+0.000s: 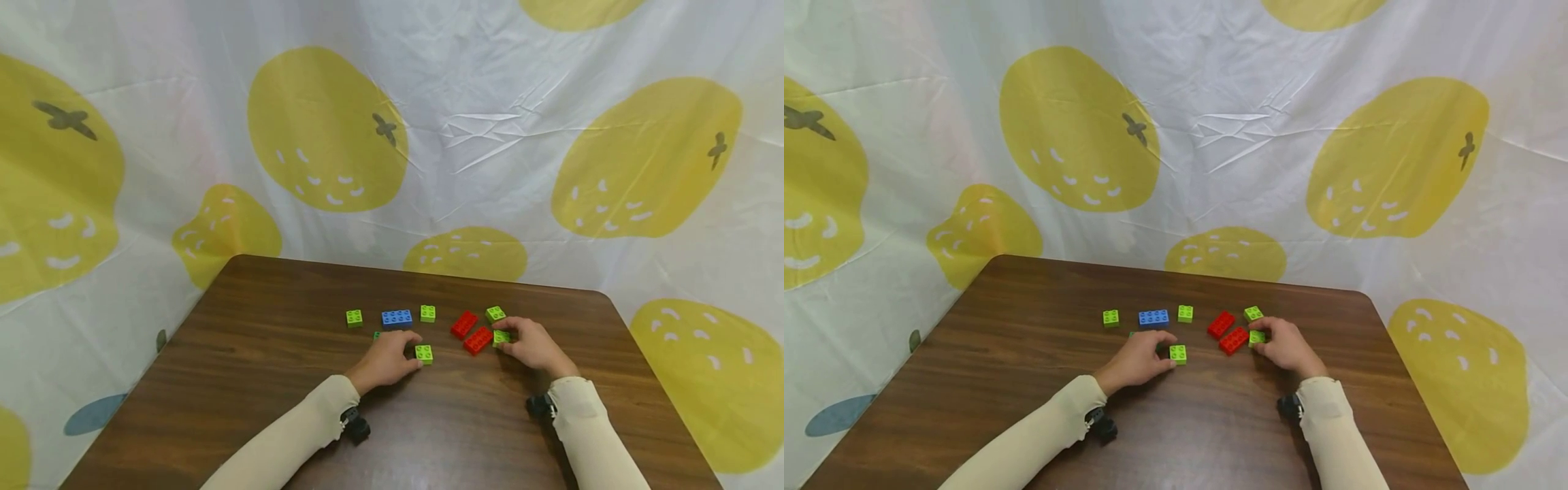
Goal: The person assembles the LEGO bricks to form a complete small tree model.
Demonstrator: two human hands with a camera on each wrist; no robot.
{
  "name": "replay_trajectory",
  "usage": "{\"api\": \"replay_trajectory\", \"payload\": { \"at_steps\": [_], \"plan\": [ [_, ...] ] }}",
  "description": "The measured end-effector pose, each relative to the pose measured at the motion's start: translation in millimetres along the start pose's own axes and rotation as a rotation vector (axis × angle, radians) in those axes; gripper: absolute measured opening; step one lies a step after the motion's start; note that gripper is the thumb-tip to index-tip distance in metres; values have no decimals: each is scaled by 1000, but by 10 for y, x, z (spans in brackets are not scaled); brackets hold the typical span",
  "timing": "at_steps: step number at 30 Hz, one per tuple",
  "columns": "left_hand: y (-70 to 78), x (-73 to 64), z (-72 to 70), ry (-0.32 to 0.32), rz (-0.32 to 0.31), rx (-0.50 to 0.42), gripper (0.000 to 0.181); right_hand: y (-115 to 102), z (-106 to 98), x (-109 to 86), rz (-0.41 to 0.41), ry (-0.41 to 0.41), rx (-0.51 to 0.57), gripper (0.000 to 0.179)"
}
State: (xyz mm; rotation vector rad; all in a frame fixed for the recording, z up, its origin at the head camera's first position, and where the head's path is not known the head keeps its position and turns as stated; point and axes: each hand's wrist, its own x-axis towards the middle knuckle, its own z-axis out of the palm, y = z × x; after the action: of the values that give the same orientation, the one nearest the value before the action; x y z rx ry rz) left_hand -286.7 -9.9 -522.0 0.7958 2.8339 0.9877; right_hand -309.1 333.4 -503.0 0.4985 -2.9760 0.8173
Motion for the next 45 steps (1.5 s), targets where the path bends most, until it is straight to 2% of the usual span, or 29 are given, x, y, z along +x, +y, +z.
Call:
{"api": "replay_trajectory", "payload": {
  "at_steps": [6,14,18,25,37,45],
  "plan": [
    [1,23,22,5,28,2,33,-34,-24,-18,4,4,1,35],
    [-1,-35,-9,-56,1,-175,33,-103,-56,-55,3,36,2,36],
    [-4,-67,-25,-70,10,-205,33,-159,-40,-96,-11,36,41,36],
    [11,-152,-60,-119,-9,-235,33,-325,8,-159,-85,31,85,34],
    [35,-338,-72,-138,-8,-280,30,-675,128,-201,-201,4,44,36],
    [15,-422,-69,-169,-7,-289,34,-876,225,-223,-268,-19,80,36]
  ]
}}
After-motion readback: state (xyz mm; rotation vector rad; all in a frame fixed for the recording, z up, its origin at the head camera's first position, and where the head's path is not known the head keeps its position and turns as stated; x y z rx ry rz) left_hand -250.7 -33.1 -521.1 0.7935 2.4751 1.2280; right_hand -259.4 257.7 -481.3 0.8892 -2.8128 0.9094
